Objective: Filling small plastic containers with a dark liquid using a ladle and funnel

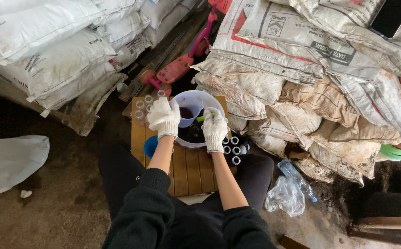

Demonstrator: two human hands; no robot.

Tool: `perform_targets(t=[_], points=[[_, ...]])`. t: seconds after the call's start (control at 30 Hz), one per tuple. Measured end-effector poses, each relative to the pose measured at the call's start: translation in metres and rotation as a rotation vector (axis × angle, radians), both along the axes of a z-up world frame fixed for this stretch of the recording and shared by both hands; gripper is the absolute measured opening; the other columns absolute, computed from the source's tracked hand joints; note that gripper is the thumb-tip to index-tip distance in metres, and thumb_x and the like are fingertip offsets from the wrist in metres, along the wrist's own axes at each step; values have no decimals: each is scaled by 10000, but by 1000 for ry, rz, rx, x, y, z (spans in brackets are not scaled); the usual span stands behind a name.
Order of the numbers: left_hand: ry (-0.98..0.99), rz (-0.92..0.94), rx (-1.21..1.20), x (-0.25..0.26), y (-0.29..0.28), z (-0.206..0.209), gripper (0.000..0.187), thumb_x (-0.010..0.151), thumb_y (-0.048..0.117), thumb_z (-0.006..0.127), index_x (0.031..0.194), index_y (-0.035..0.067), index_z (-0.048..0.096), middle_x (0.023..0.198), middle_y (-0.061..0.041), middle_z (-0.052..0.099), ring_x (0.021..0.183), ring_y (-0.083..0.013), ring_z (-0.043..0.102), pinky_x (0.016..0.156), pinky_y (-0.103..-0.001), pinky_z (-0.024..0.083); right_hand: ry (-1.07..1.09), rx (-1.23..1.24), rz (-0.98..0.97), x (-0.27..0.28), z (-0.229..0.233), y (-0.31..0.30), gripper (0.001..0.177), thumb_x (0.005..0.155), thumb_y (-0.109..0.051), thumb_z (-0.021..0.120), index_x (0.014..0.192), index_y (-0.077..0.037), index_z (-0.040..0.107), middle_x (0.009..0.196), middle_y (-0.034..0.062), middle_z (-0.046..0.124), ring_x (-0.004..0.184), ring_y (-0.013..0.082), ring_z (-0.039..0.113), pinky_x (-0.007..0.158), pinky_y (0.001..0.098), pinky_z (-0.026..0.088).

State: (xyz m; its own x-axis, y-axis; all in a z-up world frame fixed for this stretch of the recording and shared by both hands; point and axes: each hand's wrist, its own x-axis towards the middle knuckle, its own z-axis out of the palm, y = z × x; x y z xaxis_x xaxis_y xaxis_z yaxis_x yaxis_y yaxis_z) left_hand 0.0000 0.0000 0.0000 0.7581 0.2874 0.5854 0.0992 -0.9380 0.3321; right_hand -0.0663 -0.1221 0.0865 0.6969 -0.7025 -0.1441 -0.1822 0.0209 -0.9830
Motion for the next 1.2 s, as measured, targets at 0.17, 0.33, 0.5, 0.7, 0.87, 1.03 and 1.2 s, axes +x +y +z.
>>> perform_targets(t=[0.17, 0.33, 0.5, 0.7, 0.87, 1.03, 1.2], points=[[63, 11, -29, 4, -1, -4, 320, 866, 488, 672, 915, 174, 639, 798, -57, 637, 740, -291, 688, 577, -435, 529, 310, -16, -8, 17, -20, -12, 179, 842, -301, 756, 940, -152, 766, 636, 107, 681, 538, 193, 699, 576, 352, 592], [117, 3, -16, 3, 0, 0, 322, 893, 492, 656, 917, 171, 642, 805, -48, 641, 746, -272, 692, 575, -415, 534, 248, -187, 134, 2, -18, -14, 265, 938, -314, 620, 1093, -127, 726, 666, 87, 728, 596, 192, 741, 683, 328, 627], [132, -4, -29, -2, 1, 9, 320, 902, 486, 660, 936, 168, 659, 826, -58, 660, 767, -276, 704, 580, -414, 546, 143, -247, 78, -2, -23, -17, 260, 952, -340, 569, 1097, -162, 692, 618, 40, 720, 645, 196, 760, 921, 367, 542], [212, -25, -72, -2, 2, 11, 342, 938, 504, 606, 963, 166, 651, 868, -65, 674, 821, -287, 704, 629, -422, 553, 284, -455, 169, -3, -22, -11, 239, 981, -305, 561, 1121, -191, 717, 748, 55, 757, 730, 222, 763, 909, 441, 555], [228, -8, -70, -1, 0, 11, 335, 934, 511, 612, 957, 179, 654, 872, -62, 673, 813, -281, 703, 616, -427, 552, 450, -528, 328, 0, -23, -14, 269, 971, -476, 532, 1049, -293, 713, 932, 32, 767, 1070, 307, 712, 982, 429, 524], [171, 12, -42, -3, 0, 15, 330, 908, 510, 646, 937, 181, 648, 840, -61, 662, 787, -271, 698, 608, -414, 556, 504, -572, 390, 7, -31, -18, 303, 964, -525, 503, 1079, -319, 694, 985, 30, 766, 1101, 298, 699, 990, 438, 521], [166, -14, -32, 2, -1, 9, 357, 908, 518, 644, 939, 163, 632, 844, -75, 655, 790, -290, 698, 597, -447, 554, 541, -630, 466, 7, -24, -18, 349, 992, -499, 453, 1123, -286, 696, 1038, 93, 763, 1119, 331, 694, 1005, 469, 518]])
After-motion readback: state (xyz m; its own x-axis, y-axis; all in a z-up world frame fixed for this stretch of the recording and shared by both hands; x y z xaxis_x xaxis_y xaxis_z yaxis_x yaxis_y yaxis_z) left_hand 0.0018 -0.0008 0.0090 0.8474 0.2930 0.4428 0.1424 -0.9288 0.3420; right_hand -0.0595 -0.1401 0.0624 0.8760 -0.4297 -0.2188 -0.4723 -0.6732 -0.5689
